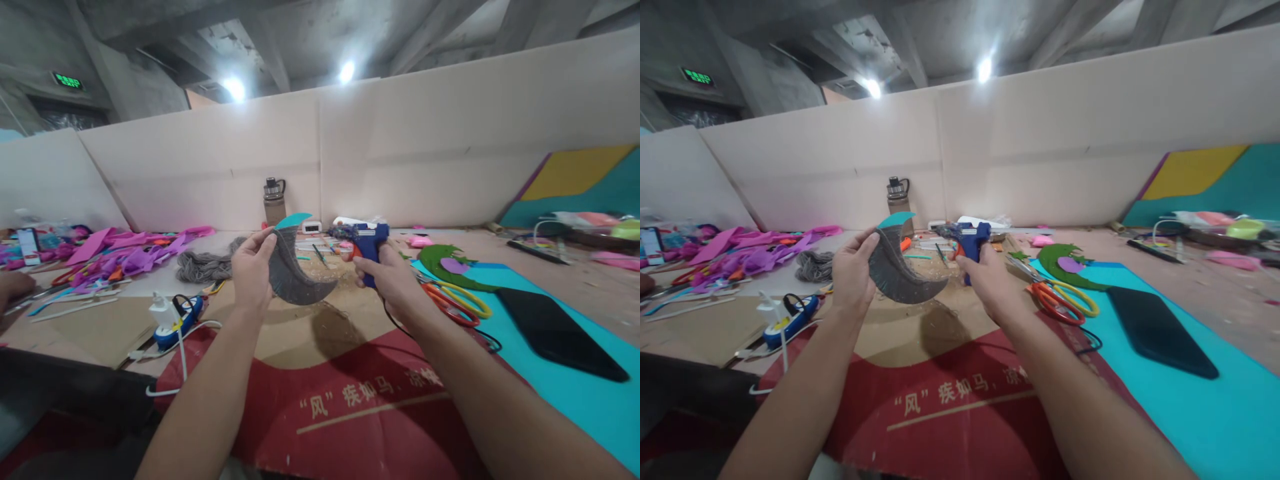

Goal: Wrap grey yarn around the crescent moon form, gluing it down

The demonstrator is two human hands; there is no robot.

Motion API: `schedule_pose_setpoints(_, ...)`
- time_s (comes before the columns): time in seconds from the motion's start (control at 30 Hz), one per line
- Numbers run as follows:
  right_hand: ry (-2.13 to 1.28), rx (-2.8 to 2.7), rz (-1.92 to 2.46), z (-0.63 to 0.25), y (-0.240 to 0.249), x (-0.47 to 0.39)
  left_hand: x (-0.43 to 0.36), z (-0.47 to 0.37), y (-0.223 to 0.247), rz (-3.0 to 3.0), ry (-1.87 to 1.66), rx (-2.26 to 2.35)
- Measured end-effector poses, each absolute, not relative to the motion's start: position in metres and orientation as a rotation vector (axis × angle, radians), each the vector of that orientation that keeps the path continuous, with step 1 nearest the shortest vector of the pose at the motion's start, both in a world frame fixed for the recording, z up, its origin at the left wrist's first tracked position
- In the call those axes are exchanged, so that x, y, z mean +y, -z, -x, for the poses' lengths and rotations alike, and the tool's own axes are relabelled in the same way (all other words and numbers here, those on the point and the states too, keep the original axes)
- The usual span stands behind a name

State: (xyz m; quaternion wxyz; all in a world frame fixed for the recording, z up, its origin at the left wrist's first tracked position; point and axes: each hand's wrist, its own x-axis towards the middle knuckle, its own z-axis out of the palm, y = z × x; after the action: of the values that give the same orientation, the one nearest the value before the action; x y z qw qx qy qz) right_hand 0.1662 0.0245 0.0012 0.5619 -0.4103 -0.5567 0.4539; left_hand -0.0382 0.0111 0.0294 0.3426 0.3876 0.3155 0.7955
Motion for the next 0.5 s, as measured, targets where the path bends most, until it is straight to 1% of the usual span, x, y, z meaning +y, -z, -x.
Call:
schedule_pose_setpoints(0.1,-1.191,-1.298,1.239,-0.175,0.004,0.043,0.012,0.038,-0.029,-1.047,-2.045,0.836)
schedule_pose_setpoints(0.23,-1.151,-1.413,1.467,-0.187,0.018,0.063,0.012,0.037,-0.027,-1.108,-2.027,0.876)
schedule_pose_setpoints(0.4,-0.725,-1.516,1.627,-0.201,0.020,0.066,0.008,0.034,-0.027,-1.113,-1.988,0.892)
schedule_pose_setpoints(0.47,-0.523,-1.574,1.542,-0.196,0.013,0.057,0.006,0.032,-0.027,-1.123,-1.975,0.894)
schedule_pose_setpoints(0.5,-0.375,-1.627,1.423,-0.190,0.009,0.050,0.005,0.030,-0.027,-1.133,-1.964,0.895)
